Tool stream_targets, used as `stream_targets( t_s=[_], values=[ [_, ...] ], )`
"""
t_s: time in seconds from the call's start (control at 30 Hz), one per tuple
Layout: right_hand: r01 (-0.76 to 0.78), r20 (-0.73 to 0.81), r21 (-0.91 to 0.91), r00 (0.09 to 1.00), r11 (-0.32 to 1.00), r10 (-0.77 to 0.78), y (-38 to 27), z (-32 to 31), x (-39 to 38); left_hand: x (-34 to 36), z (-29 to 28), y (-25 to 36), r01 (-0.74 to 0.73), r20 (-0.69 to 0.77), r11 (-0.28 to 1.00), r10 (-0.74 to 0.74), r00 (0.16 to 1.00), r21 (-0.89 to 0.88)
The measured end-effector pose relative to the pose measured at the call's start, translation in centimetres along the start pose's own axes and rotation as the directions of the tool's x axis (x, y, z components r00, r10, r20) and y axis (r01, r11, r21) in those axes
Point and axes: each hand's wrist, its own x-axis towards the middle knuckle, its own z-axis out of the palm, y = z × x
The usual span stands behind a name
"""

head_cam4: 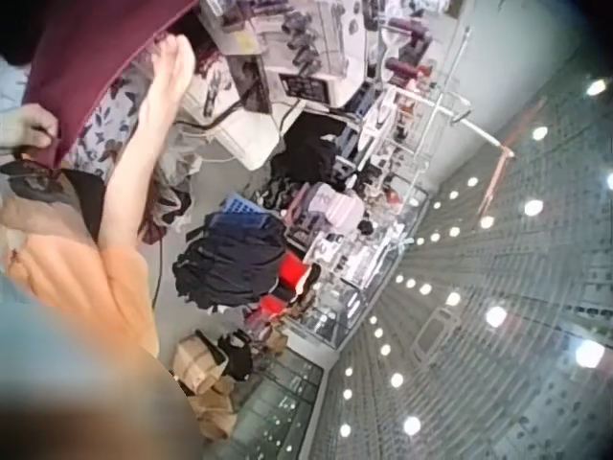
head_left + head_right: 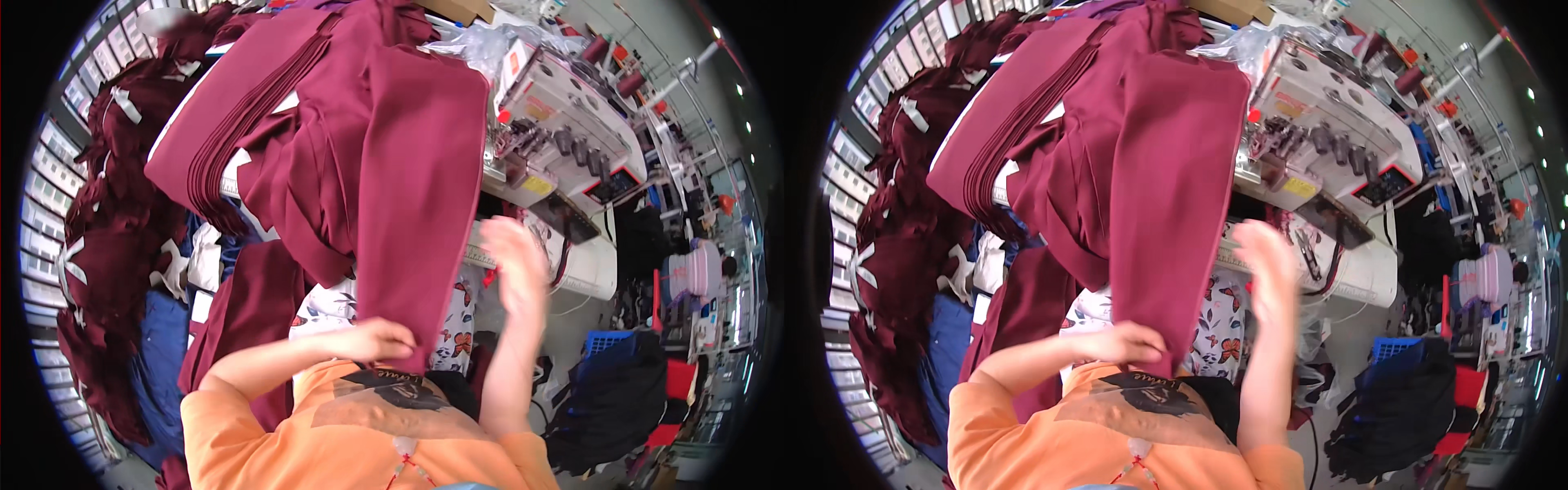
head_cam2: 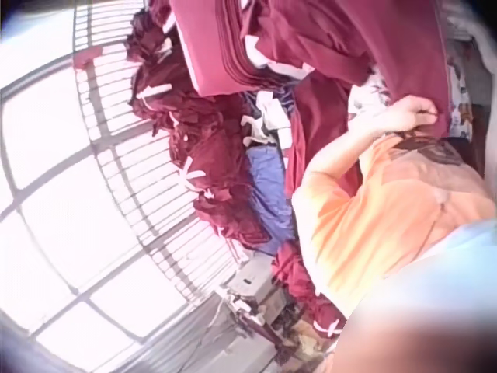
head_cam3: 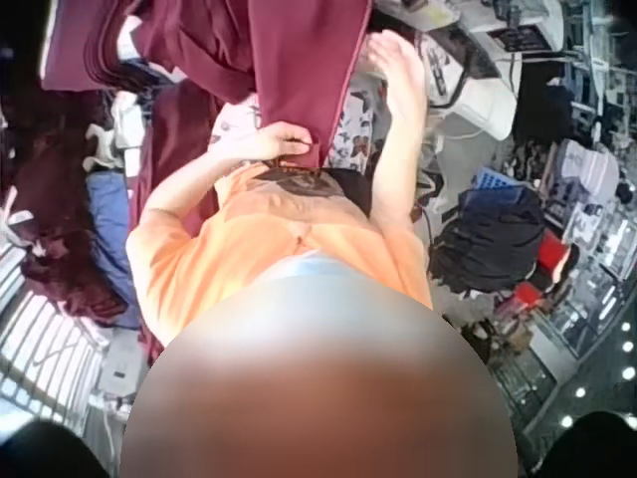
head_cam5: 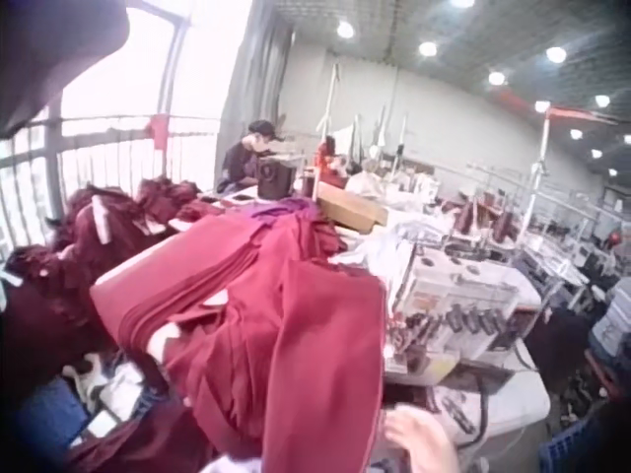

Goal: Joining pieces of maroon fabric using an overlock sewing machine.

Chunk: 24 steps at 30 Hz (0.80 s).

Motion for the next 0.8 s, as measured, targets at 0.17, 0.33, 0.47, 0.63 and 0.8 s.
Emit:
stream_targets(
  t_s=[0.17, 0.33, 0.47, 0.63, 0.8],
  values=[
    [-0.066, 0.072, -0.029, 0.995, 0.997, 0.068, 4.5, 6.8, 2.5, 1.4, 4.1, 1.7, -0.362, 0.244, 0.894, 0.301, 0.922, 0.264],
    [0.735, 0.866, -0.450, 0.498, 0.507, 0.048, 0.1, 7.0, -4.4, -1.5, -5.6, 14.0, -0.358, -0.137, 0.531, 0.682, 0.718, 0.768],
    [0.741, 0.990, -0.059, -0.039, 0.669, 0.132, -6.9, 5.2, -8.3, 3.7, -4.2, 12.9, -0.490, 0.418, 0.043, 0.462, 0.782, 0.871],
    [0.421, 0.954, 0.300, -0.127, 0.856, -0.272, -12.6, 0.4, -8.9, 3.0, -5.8, 5.3, -0.181, 0.237, 0.202, -0.301, 0.924, 0.963],
    [0.200, 0.867, 0.390, -0.410, 0.899, -0.285, -11.8, 6.8, -7.6, 0.7, -1.4, 0.8, -0.287, -0.003, 0.510, 0.495, 0.869, 0.811]
  ],
)
